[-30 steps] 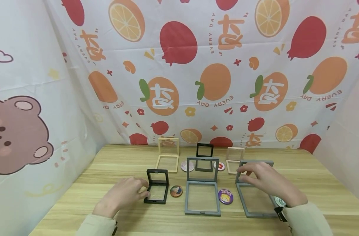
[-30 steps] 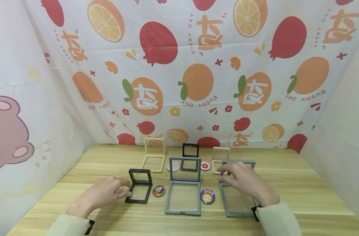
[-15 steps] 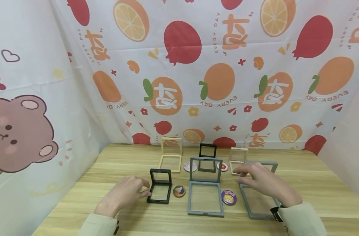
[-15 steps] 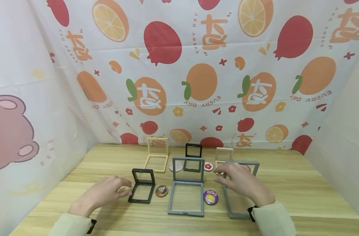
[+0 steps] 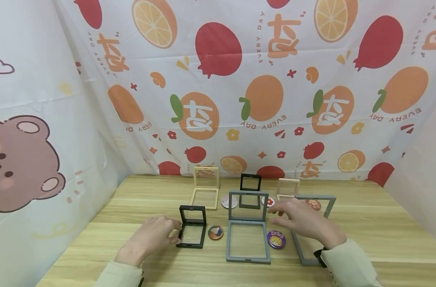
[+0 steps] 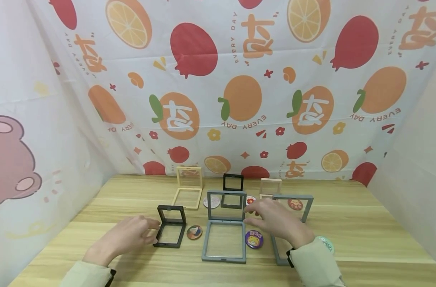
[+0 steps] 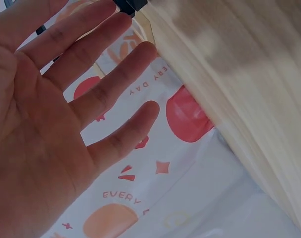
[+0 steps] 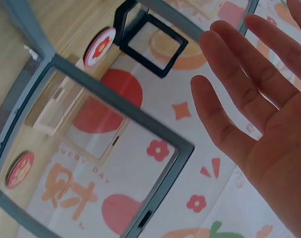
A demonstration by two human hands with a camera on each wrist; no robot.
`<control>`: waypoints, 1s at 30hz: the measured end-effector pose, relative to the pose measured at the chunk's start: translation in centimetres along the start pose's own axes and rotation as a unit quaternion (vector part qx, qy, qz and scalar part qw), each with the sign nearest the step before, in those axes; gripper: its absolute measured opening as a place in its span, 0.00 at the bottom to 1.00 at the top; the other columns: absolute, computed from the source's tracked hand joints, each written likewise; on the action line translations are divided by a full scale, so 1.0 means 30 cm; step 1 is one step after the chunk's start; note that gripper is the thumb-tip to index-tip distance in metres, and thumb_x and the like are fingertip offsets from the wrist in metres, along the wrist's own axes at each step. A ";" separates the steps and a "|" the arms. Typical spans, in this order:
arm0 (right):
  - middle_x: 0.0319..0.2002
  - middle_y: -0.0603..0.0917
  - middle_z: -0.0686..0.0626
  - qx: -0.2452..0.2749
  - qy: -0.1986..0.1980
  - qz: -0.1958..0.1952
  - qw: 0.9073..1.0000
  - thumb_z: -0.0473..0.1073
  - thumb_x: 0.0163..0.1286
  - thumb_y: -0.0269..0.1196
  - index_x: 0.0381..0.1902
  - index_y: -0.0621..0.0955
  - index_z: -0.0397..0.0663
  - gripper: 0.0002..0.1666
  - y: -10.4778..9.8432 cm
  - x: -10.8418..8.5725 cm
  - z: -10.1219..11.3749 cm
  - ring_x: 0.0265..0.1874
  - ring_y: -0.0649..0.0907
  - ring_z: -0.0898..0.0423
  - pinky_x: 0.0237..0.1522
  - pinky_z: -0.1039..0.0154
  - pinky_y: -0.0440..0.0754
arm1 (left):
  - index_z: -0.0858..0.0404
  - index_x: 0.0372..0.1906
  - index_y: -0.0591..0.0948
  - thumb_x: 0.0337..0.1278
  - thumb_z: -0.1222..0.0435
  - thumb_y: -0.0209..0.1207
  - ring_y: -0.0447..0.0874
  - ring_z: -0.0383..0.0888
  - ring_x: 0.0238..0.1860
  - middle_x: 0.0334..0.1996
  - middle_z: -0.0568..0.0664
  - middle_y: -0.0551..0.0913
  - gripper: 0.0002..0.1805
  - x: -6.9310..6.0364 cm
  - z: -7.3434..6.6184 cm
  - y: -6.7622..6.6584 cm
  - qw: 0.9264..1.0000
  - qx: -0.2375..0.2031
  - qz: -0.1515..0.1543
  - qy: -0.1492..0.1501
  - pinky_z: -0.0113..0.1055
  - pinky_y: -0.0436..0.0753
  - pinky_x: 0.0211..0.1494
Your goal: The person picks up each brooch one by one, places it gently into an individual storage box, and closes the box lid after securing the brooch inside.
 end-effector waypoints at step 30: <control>0.49 0.87 0.46 -0.011 -0.048 0.025 0.998 0.47 0.73 0.65 0.52 0.87 0.43 0.16 0.020 0.132 0.067 0.48 0.86 0.50 0.48 0.54 0.84 | 0.64 0.40 0.89 0.39 0.67 0.78 0.85 0.48 0.34 0.34 0.49 0.86 0.17 0.005 0.004 0.031 1.000 -0.011 0.019 -0.015 0.50 0.84 0.41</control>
Point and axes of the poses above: each hand's wrist, its own x-axis towards the middle knuckle, its own y-axis out of the palm, z = x × y, the point moved 1 cm from there along x, towards the middle knuckle
